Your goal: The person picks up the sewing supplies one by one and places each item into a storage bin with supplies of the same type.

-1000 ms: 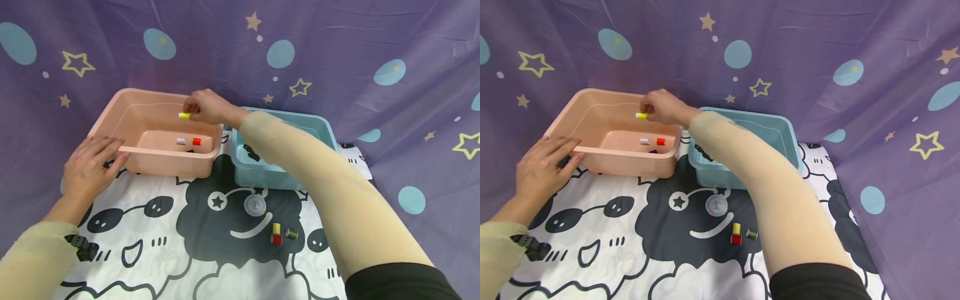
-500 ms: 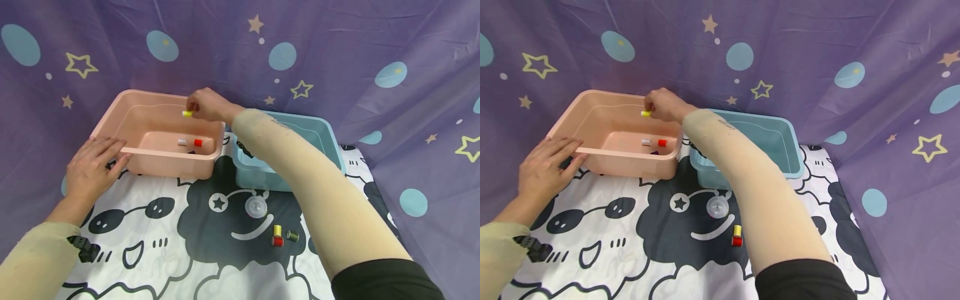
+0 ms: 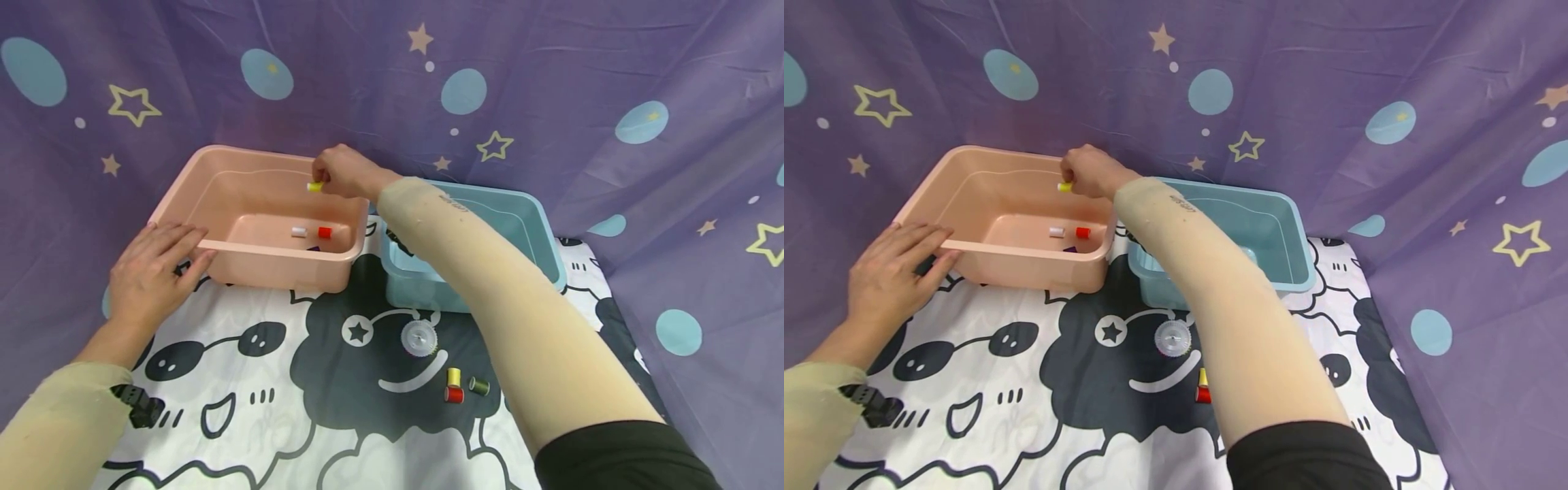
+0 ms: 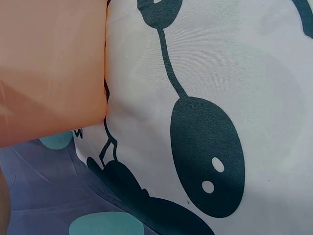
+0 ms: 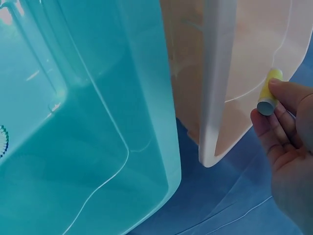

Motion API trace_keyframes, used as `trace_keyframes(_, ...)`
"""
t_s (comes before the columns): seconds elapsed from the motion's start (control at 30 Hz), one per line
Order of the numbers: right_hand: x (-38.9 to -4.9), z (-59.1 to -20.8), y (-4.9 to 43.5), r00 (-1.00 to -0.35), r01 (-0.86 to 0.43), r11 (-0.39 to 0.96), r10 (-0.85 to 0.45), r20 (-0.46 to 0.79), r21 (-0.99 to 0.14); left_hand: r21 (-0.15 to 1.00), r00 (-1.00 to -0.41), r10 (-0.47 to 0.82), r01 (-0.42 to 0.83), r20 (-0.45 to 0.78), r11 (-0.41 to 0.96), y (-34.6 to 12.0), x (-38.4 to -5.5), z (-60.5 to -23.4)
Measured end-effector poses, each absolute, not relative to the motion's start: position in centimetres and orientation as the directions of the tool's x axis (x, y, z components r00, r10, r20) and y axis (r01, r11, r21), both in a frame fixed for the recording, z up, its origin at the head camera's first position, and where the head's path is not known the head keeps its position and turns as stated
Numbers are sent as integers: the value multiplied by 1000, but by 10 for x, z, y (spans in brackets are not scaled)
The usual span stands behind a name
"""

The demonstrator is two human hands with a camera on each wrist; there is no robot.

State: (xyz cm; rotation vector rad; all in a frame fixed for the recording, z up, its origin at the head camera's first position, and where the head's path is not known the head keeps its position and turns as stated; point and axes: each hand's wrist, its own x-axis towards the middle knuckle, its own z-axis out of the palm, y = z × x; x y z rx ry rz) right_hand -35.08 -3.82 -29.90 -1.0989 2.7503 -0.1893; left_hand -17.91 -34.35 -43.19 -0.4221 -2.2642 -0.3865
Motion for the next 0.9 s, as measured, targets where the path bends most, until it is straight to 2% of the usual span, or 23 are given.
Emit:
trace_keyframes(0.23,-352,-300,-37,-720,-661,739,-674,-165,-129,141,-631,176,420,756,897,-343,-179,-432)
trace_keyframes(0.63,-349,-307,-31,-738,-613,774,-633,-233,-162,134,-628,187,428,756,893,-345,-180,-433)
trace_keyframes(0.9,-346,-307,-29,-744,-597,791,-609,-276,-137,119,-628,203,431,751,894,-346,-180,-432)
